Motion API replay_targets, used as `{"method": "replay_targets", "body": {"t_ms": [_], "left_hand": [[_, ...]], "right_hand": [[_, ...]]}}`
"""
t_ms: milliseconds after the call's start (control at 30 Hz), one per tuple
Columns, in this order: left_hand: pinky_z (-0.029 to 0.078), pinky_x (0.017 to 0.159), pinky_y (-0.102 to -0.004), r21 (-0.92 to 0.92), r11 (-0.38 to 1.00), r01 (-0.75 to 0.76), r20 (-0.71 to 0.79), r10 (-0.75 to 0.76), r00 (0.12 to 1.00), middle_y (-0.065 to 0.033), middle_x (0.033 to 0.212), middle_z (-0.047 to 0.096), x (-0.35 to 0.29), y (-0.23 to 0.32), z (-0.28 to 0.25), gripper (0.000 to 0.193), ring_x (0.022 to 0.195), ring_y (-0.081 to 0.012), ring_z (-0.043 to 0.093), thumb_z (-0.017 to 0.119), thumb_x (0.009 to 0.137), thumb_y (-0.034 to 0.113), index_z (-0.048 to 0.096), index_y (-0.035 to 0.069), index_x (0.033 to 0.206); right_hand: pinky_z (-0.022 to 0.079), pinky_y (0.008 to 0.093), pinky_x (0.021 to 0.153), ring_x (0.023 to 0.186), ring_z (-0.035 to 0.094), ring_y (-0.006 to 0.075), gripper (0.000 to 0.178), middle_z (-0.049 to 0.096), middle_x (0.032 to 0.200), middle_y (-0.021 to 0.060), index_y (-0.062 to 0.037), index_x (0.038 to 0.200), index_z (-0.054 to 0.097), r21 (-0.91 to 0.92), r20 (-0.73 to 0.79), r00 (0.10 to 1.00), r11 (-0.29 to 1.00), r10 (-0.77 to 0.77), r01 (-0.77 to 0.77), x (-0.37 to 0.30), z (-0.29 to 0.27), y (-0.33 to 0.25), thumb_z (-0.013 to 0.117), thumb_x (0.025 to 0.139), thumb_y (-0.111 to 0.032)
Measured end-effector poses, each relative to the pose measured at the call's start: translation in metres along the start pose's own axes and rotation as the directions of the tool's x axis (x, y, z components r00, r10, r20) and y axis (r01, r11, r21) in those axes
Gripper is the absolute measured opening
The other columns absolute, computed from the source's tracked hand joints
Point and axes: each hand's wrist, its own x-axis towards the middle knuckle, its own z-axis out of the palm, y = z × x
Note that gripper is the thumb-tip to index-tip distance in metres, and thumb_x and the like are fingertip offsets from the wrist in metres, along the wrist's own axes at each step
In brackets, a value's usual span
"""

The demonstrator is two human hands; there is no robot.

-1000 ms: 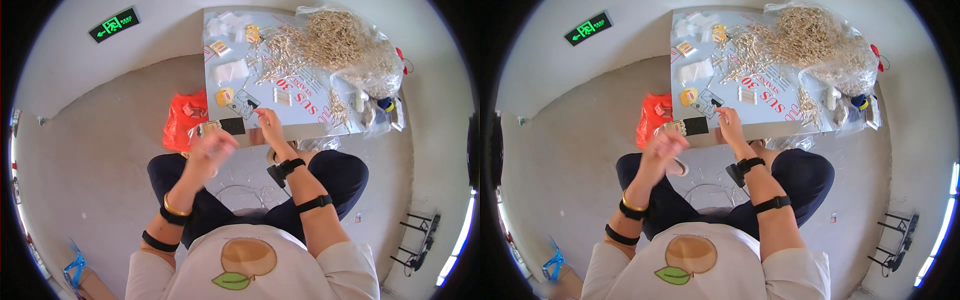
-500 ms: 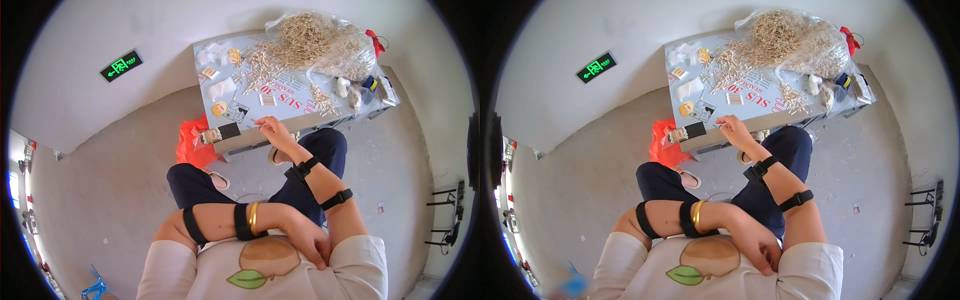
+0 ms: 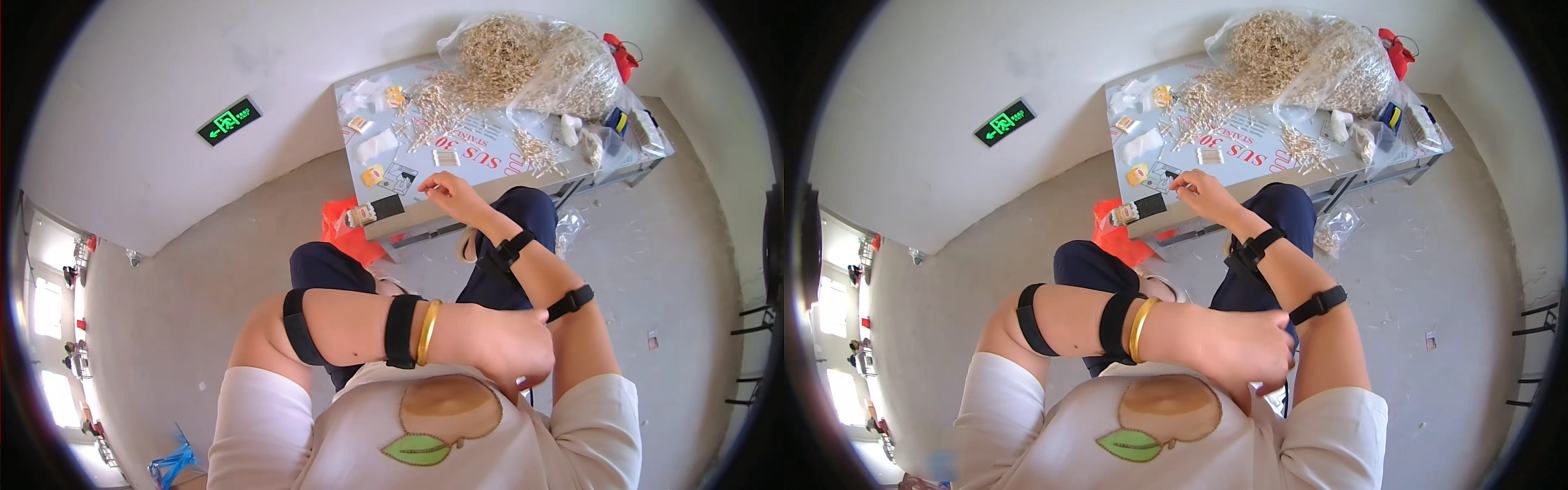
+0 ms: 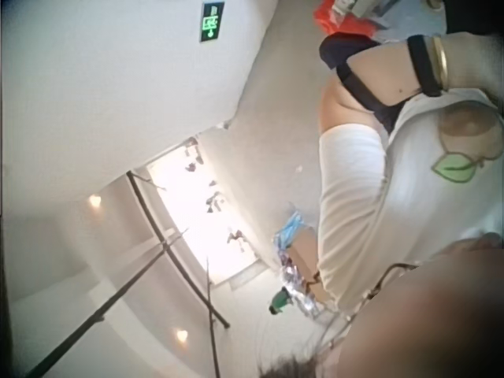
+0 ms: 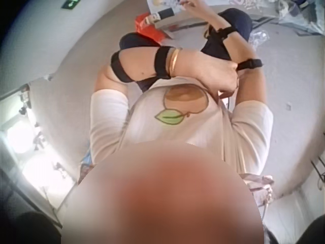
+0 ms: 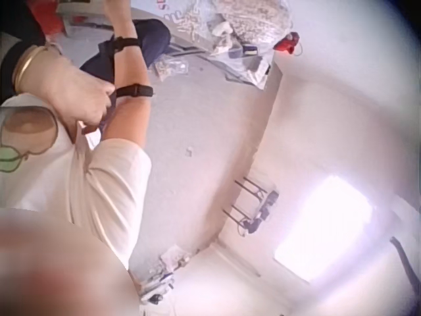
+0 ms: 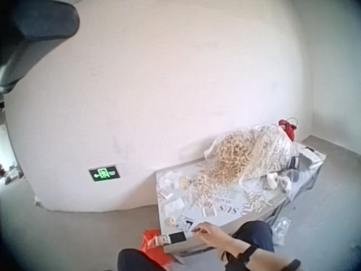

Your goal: Manually counting and packaging cotton swabs into plastic bags and sealing them.

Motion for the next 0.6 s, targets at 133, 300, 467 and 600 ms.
{"method": "replay_targets", "body": {"t_ms": [133,300,467,600], "left_hand": [[0.05,0.079,-0.0423,-0.399,0.916,-0.051,0.155,0.122,0.98,-0.014,0.091,0.077,0.023,0.002,0.008,0.029,0.084,-0.0316,0.069,0.072,0.09,0.033,0.079,0.005,0.093],[0.052,0.08,-0.0439,-0.576,0.813,-0.085,0.274,0.29,0.917,-0.0225,0.093,0.074,0.052,0.003,0.025,0.049,0.084,-0.0369,0.065,0.068,0.097,0.046,0.075,-0.003,0.097],[0.052,0.093,-0.0449,-0.513,0.853,-0.09,0.206,0.225,0.952,-0.0219,0.113,0.073,0.056,0.012,0.044,0.05,0.106,-0.0381,0.067,0.077,0.09,0.043,0.072,0.001,0.117],[0.05,0.1,-0.0457,-0.569,0.815,-0.109,0.12,0.213,0.97,-0.0212,0.123,0.07,0.055,0.009,0.045,0.051,0.117,-0.0396,0.064,0.076,0.089,0.037,0.068,0.003,0.127]], "right_hand": [[0.051,0.0283,0.077,0.084,0.063,0.0115,0.018,0.067,0.099,0.0055,-0.0058,0.112,0.072,0.003,0.023,0.998,0.998,0.059,-0.059,0.0,-0.006,0.006,0.061,0.1,-0.012],[0.052,0.0292,0.078,0.086,0.064,0.0122,0.019,0.067,0.101,0.0056,-0.0061,0.113,0.073,0.01,0.032,0.999,1.0,0.016,-0.017,0.001,0.003,0.006,0.062,0.099,-0.012],[0.055,0.0367,0.082,0.089,0.069,0.0239,0.019,0.072,0.101,0.0134,-0.0057,0.104,0.077,0.031,0.047,0.998,0.998,-0.052,0.051,-0.004,0.012,0.004,0.062,0.095,-0.015],[0.052,0.0313,0.078,0.083,0.063,0.014,0.02,0.071,0.098,0.0066,-0.0062,0.111,0.075,0.011,0.131,0.991,1.0,-0.015,0.014,-0.008,0.008,0.007,0.062,0.098,-0.014]]}}
